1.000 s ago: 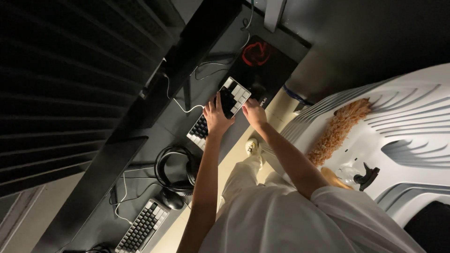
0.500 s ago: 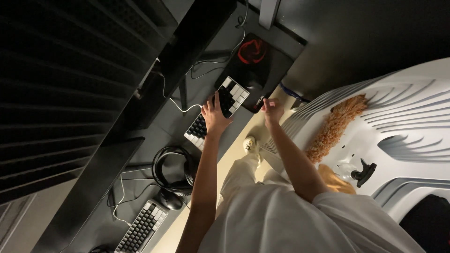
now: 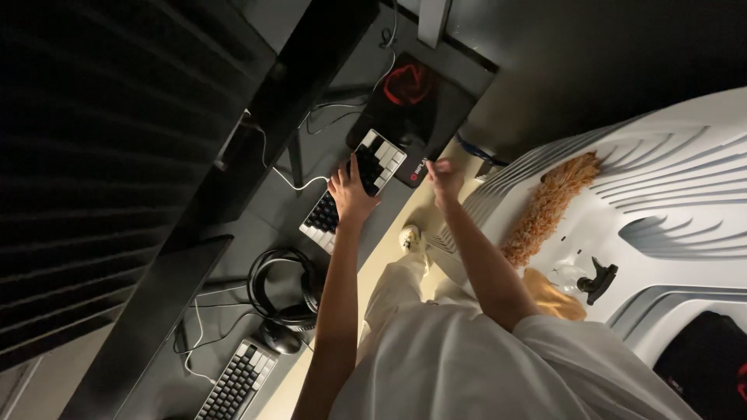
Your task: The person organizes multiple computer desks by moving a mouse pad, headphones, keyboard, and mouse from one station to another. They repeatedly pick up these items, walk to a different desk, and place them in a new arrangement.
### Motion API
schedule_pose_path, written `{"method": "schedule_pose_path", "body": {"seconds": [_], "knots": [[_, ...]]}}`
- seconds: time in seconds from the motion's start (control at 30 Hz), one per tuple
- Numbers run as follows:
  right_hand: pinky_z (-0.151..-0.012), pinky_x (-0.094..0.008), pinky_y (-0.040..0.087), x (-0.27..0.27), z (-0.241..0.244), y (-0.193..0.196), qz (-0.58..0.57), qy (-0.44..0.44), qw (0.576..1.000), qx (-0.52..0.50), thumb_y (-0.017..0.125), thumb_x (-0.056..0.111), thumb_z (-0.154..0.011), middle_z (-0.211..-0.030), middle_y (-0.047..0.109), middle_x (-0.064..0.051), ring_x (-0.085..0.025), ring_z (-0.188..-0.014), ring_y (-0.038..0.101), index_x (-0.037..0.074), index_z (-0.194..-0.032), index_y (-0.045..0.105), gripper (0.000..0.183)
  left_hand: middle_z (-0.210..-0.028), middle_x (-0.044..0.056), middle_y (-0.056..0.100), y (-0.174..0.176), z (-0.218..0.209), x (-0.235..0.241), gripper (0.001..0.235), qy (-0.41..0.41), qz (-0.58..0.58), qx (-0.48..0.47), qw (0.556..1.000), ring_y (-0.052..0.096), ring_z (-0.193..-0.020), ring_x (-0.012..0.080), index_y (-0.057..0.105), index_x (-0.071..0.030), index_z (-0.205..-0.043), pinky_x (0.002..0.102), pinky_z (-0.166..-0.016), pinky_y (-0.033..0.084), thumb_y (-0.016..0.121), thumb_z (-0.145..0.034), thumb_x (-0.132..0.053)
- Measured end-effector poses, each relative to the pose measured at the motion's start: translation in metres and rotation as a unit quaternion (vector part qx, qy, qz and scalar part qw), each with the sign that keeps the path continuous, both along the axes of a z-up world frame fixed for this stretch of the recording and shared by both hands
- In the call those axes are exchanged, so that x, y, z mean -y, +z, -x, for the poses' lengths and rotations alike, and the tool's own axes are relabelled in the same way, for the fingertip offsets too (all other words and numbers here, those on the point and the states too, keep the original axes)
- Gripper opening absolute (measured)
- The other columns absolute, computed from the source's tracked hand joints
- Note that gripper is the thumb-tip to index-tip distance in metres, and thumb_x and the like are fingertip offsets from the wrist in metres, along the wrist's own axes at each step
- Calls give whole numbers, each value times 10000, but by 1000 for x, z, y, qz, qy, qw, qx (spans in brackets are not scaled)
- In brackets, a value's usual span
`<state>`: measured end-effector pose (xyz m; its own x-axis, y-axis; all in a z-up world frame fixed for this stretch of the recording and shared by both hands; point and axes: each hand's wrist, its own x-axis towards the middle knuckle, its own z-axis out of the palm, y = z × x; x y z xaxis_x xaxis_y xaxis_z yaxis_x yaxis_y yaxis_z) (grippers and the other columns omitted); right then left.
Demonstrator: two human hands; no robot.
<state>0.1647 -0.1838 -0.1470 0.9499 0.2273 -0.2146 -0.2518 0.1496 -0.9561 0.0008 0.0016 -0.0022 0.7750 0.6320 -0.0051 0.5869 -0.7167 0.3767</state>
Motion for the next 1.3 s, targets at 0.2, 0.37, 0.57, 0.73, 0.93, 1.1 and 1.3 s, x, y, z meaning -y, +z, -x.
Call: {"method": "schedule_pose_path", "body": {"seconds": [0.2,0.37,0.57,0.73,0.93,1.1,1.3], "knots": [[-534,-297,569,-4,-24,-15,10,-43,998,-36,821,52,-900,-750,669,-66,-129,-602,619,-8,-866,670,166,-1460,199,444,-1,-1,-1,1328,-1,7,-24,1000,437,-1314,402,278,-129,-1591,595,-1143,293,963,-489,-409],[-588,-326,656,-10,-27,8,75,-47,990,-108,826,60,-846,-761,700,-77,-165,-615,697,-17,-819,683,165,-1477,193,443,-9,-1,-1,1317,-7,-6,-11,1000,439,-1320,398,272,-120,-1596,593,-1136,298,960,-506,-391],[-612,-302,620,-4,-32,-9,87,-26,981,-172,839,92,-872,-777,692,-75,-159,-637,668,6,-884,683,178,-1497,216,410,0,-4,2,1347,-11,4,-52,999,415,-1344,417,244,-123,-1593,606,-1123,296,980,-496,-392],[-591,-310,607,-5,-15,-30,23,-48,992,-117,841,57,-859,-797,671,-57,-140,-642,645,23,-934,615,240,-1500,210,417,2,-4,-2,1322,-8,4,-39,999,427,-1338,418,253,-116,-1580,614,-1134,305,978,-509,-390],[-616,-302,594,-5,23,12,88,-36,995,-20,827,55,-882,-844,714,-95,-166,-680,677,27,-969,673,180,-1493,189,438,-2,-3,-2,1319,1,-10,-32,999,475,-1277,399,261,-122,-1600,590,-1114,339,965,-515,-382],[-650,-331,650,-7,27,10,90,-16,993,-76,811,31,-850,-874,729,-78,-170,-740,728,25,-924,657,171,-1490,183,438,2,-6,-2,1304,10,-6,-27,1000,475,-1283,400,278,-141,-1583,586,-1120,340,958,-500,-393],[-696,-347,655,-4,28,30,105,0,992,-63,803,18,-882,-907,735,-92,-187,-769,733,14,-936,697,118,-1491,205,421,-3,-5,-3,1278,3,-14,-44,999,436,-1325,415,265,-122,-1583,599,-1116,315,942,-534,-395]]}}
